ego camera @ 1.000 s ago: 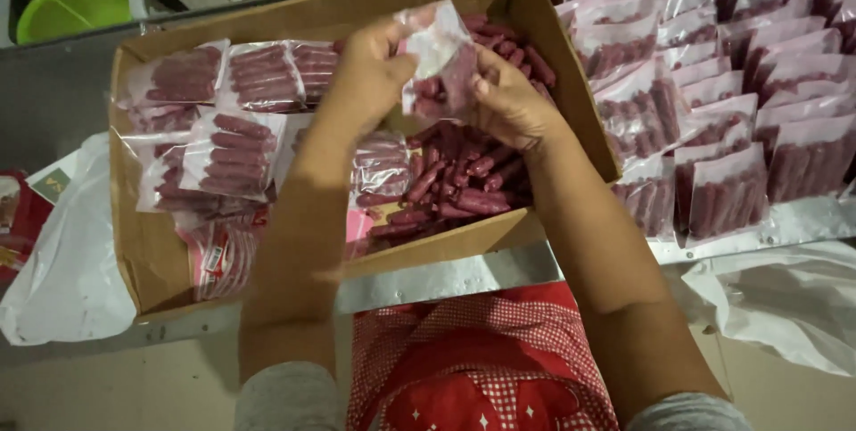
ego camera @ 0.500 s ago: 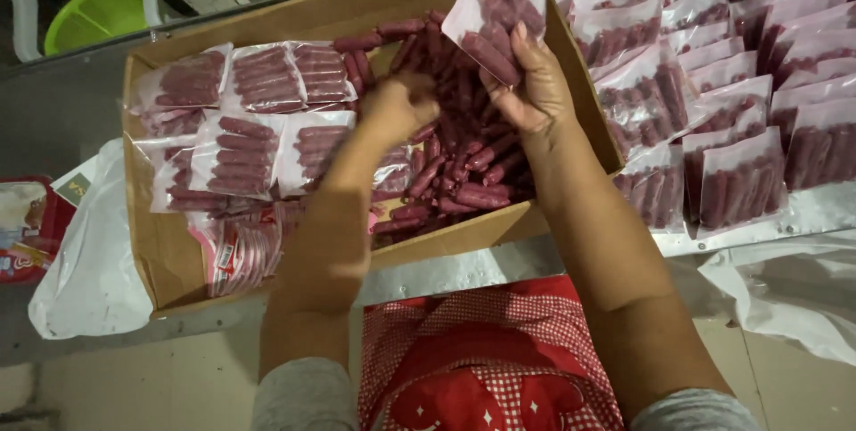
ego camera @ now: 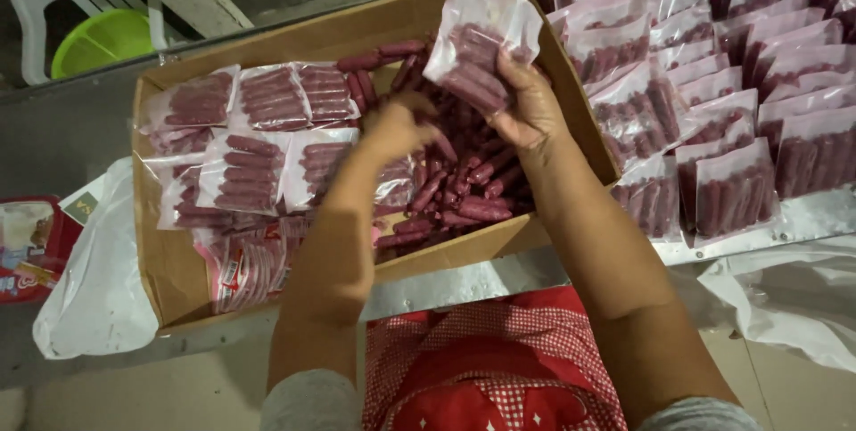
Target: The person places small red sausages into plastic bags and seals them by hand.
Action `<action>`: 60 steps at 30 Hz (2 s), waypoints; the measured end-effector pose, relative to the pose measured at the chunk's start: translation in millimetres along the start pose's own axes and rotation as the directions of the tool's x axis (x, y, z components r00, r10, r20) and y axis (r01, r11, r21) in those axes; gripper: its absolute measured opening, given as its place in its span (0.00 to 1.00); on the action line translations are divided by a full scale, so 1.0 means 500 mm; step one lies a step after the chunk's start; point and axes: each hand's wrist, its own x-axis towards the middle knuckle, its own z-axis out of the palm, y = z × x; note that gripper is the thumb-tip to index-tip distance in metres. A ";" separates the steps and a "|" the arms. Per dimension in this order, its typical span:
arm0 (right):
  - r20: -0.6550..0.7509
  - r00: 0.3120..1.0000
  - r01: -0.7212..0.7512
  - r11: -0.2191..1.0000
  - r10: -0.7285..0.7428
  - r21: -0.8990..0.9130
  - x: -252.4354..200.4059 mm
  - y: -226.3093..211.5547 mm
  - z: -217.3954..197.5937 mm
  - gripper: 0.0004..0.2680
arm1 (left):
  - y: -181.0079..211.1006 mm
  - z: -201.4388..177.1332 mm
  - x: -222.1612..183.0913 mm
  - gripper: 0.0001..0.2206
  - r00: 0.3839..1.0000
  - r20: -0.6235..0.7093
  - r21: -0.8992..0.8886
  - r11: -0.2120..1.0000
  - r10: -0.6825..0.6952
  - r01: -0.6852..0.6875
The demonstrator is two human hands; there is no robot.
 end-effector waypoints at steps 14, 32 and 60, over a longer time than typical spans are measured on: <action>-0.042 0.997 -0.066 0.985 0.060 -0.162 -0.001 0.024 0.036 0.27 | -0.065 -0.051 0.011 0.15 0.838 -0.520 -0.805 0.234 0.165 -0.545; -0.075 0.997 -0.064 0.874 0.032 -0.482 0.014 0.045 0.013 0.23 | -0.010 0.001 0.002 0.20 0.809 -0.466 -0.524 0.625 0.358 -0.579; -0.186 0.982 -0.107 0.905 0.031 -0.411 0.014 0.028 -0.003 0.19 | -0.157 -0.279 -0.071 0.06 0.410 -0.804 0.078 0.761 0.430 -0.644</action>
